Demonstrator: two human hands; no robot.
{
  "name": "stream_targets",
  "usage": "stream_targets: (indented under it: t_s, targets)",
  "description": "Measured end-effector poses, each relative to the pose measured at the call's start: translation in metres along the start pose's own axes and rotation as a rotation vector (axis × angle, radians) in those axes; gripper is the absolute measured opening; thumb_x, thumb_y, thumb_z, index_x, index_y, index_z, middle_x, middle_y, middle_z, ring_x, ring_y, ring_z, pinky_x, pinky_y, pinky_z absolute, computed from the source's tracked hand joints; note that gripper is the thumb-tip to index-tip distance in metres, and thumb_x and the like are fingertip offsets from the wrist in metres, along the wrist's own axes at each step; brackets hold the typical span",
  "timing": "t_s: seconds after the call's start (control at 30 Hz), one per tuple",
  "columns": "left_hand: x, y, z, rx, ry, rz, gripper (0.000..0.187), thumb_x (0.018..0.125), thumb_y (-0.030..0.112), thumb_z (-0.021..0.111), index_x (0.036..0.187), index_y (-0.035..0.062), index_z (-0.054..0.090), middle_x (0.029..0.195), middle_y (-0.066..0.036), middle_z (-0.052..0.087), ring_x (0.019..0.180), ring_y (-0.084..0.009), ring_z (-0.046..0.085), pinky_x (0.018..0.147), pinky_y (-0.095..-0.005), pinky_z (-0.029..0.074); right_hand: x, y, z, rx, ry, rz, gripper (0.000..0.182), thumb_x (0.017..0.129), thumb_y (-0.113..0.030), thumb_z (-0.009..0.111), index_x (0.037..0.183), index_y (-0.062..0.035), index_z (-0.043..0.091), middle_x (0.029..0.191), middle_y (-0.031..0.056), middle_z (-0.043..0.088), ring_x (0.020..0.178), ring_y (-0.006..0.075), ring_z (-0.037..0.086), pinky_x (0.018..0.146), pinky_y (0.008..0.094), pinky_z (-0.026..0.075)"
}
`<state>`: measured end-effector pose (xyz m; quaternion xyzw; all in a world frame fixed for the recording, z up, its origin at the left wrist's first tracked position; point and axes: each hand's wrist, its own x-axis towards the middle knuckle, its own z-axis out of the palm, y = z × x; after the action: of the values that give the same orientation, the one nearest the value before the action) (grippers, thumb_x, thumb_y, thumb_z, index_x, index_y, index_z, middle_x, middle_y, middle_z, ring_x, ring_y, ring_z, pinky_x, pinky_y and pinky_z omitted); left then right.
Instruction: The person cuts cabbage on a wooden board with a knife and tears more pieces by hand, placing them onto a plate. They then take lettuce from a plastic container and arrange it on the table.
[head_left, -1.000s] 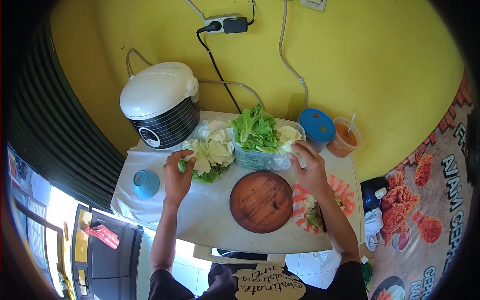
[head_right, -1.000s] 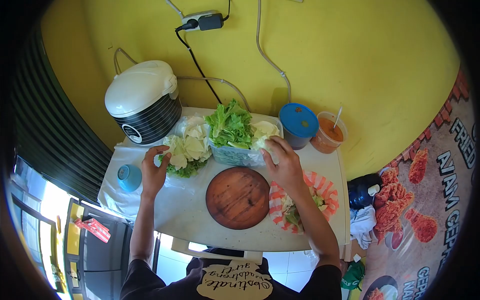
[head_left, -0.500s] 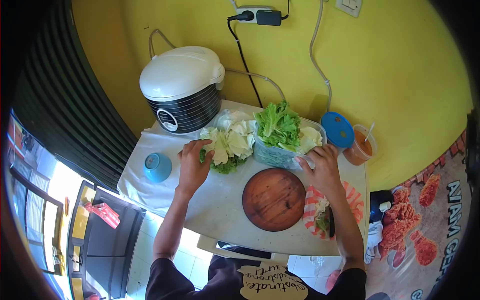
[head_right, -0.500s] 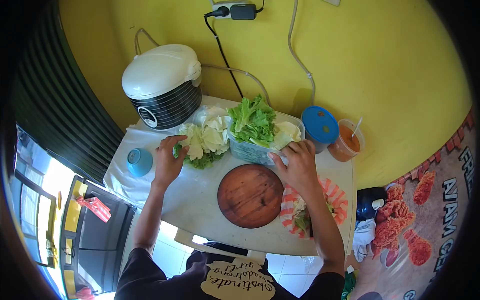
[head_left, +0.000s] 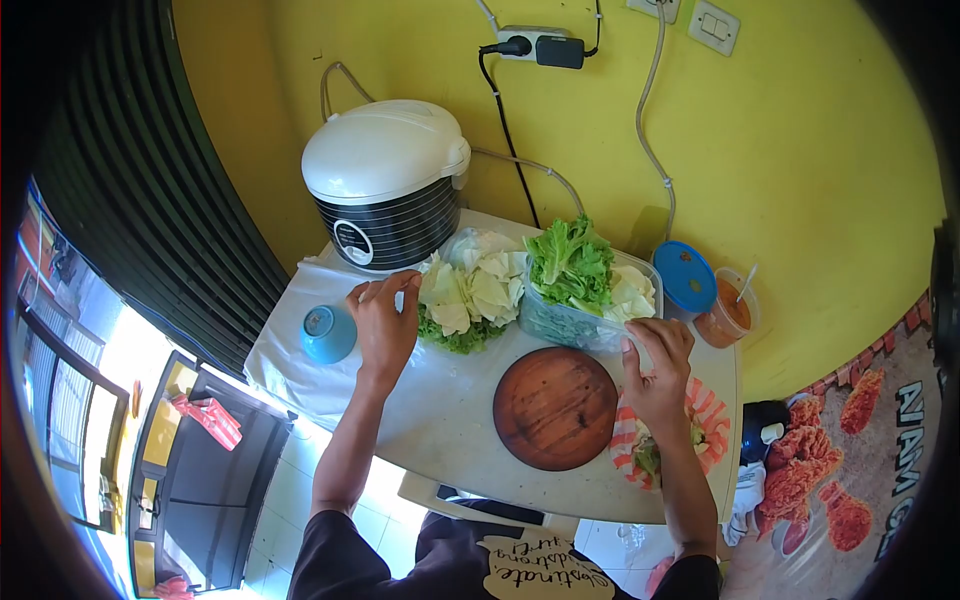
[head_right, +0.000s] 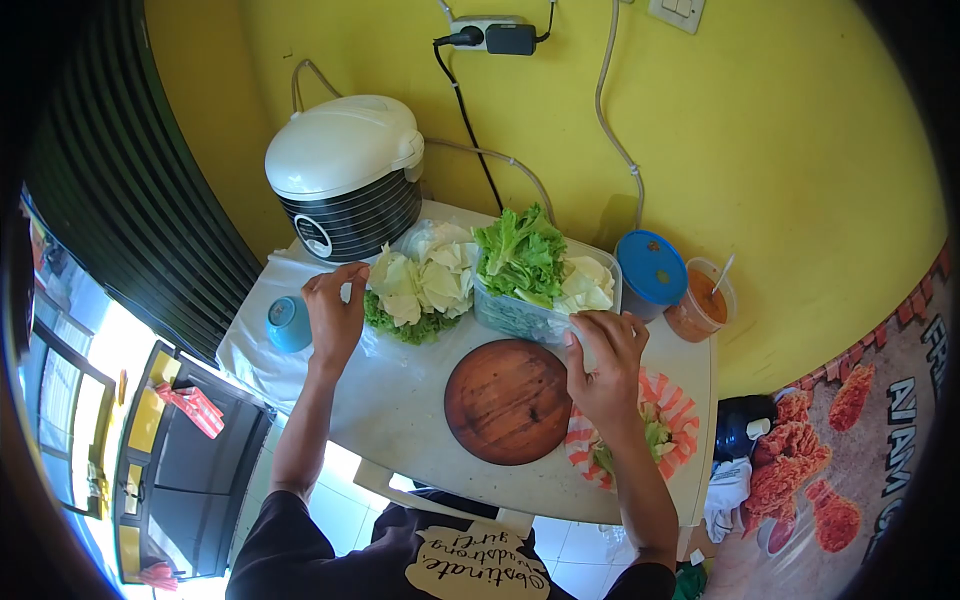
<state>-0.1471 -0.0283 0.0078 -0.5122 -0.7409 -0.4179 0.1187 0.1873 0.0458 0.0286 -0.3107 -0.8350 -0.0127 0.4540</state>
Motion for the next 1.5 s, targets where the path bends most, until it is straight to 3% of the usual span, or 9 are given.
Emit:
stream_targets:
  t_s: [0.1, 0.17, 0.2, 0.4, 0.7, 0.8, 1.0, 1.07, 1.5]
  targets:
    - [-0.002, 0.018, -0.014, -0.38, -0.082, -0.246, 0.014, 0.096, 0.015, 0.064, 0.101, 0.0059, 0.072, 0.094, -0.008, 0.072, 0.084, -0.0193, 0.066, 0.083, -0.0314, 0.046, 0.0, -0.019, 0.0, 0.149, 0.002, 0.059, 0.02, 0.084, -0.004, 0.07, 0.104, -0.0042, 0.069, 0.101, 0.009, 0.068, 0.1, 0.0269, 0.06, 0.096, 0.0414, 0.04]
    - [-0.012, 0.018, -0.011, -1.32, -0.37, -0.417, 0.019, 0.1, 0.017, 0.06, 0.104, 0.0014, 0.071, 0.096, -0.004, 0.071, 0.084, -0.0121, 0.064, 0.074, -0.0237, 0.048, 0.0, -0.029, 0.005, 0.169, -0.008, 0.072, 0.02, 0.086, -0.002, 0.07, 0.106, -0.0032, 0.07, 0.099, 0.0108, 0.07, 0.097, 0.0264, 0.063, 0.09, 0.0364, 0.046]
    - [-0.017, 0.027, -0.013, -1.372, -0.417, -0.386, 0.023, 0.102, 0.017, 0.057, 0.109, -0.0017, 0.069, 0.1, -0.003, 0.069, 0.085, -0.0092, 0.06, 0.079, -0.0252, 0.049, -0.001, -0.033, 0.009, 0.361, -0.056, 0.177, 0.019, 0.088, -0.003, 0.068, 0.107, -0.0021, 0.07, 0.1, 0.0119, 0.071, 0.096, 0.0247, 0.065, 0.088, 0.0345, 0.049]
    - [-0.044, 0.064, -0.011, -1.183, -0.541, -0.187, 0.022, 0.102, 0.014, 0.058, 0.112, -0.0018, 0.068, 0.101, -0.005, 0.07, 0.086, -0.0093, 0.06, 0.081, -0.0253, 0.049, -0.001, -0.055, 0.018, 1.001, -0.236, 0.428, 0.041, 0.099, -0.007, 0.06, 0.139, -0.0001, 0.052, 0.112, 0.0129, 0.07, 0.098, 0.0142, 0.067, 0.084, 0.0272, 0.054]
    - [-0.063, 0.071, 0.003, -1.236, -0.671, -0.21, 0.021, 0.101, 0.012, 0.058, 0.117, -0.0012, 0.063, 0.102, -0.005, 0.068, 0.093, -0.0105, 0.062, 0.083, -0.0267, 0.05, -0.007, -0.052, 0.014, 1.02, -0.341, 0.48, 0.018, 0.096, 0.0, 0.06, 0.113, 0.0041, 0.067, 0.107, 0.0117, 0.071, 0.094, 0.0143, 0.069, 0.082, 0.0267, 0.057]
    - [-0.066, 0.084, -0.001, -1.464, -0.741, -0.483, 0.032, 0.098, 0.01, 0.064, 0.127, 0.0, 0.055, 0.102, -0.005, 0.068, 0.09, -0.0077, 0.06, 0.081, -0.0232, 0.049, -0.01, -0.054, 0.013, 0.989, -0.345, 0.465, 0.019, 0.096, 0.0, 0.061, 0.114, 0.0039, 0.067, 0.108, 0.012, 0.071, 0.095, 0.0144, 0.069, 0.081, 0.0261, 0.057]
    - [-0.066, 0.086, -0.006, -1.303, -0.704, -0.284, 0.053, 0.087, -0.001, 0.073, 0.134, 0.0027, 0.049, 0.105, -0.005, 0.068, 0.09, -0.0062, 0.06, 0.077, -0.0214, 0.047, -0.016, -0.05, 0.01, 1.002, -0.308, 0.41, 0.021, 0.094, 0.003, 0.063, 0.114, 0.0031, 0.067, 0.108, 0.0114, 0.07, 0.095, 0.0149, 0.069, 0.082, 0.0259, 0.056]
    - [-0.068, 0.079, -0.004, -1.101, -0.722, -0.156, 0.058, 0.086, -0.006, 0.072, 0.137, 0.0025, 0.046, 0.107, -0.009, 0.068, 0.1, -0.0127, 0.064, 0.087, -0.0276, 0.05, -0.019, -0.049, 0.01, 0.995, -0.3, 0.393, 0.021, 0.093, 0.003, 0.064, 0.114, 0.0032, 0.067, 0.109, 0.0111, 0.07, 0.096, 0.0149, 0.069, 0.082, 0.0263, 0.056]
    - [-0.07, 0.084, -0.013, -1.049, -0.817, -0.124, 0.061, 0.085, -0.007, 0.072, 0.14, 0.0031, 0.046, 0.102, -0.005, 0.069, 0.094, -0.0067, 0.061, 0.082, -0.0236, 0.046, -0.025, -0.048, 0.01, 0.907, -0.324, 0.445, 0.021, 0.095, 0.002, 0.063, 0.115, 0.0038, 0.066, 0.098, 0.008, 0.07, 0.091, 0.0095, 0.064, 0.078, 0.0247, 0.054]
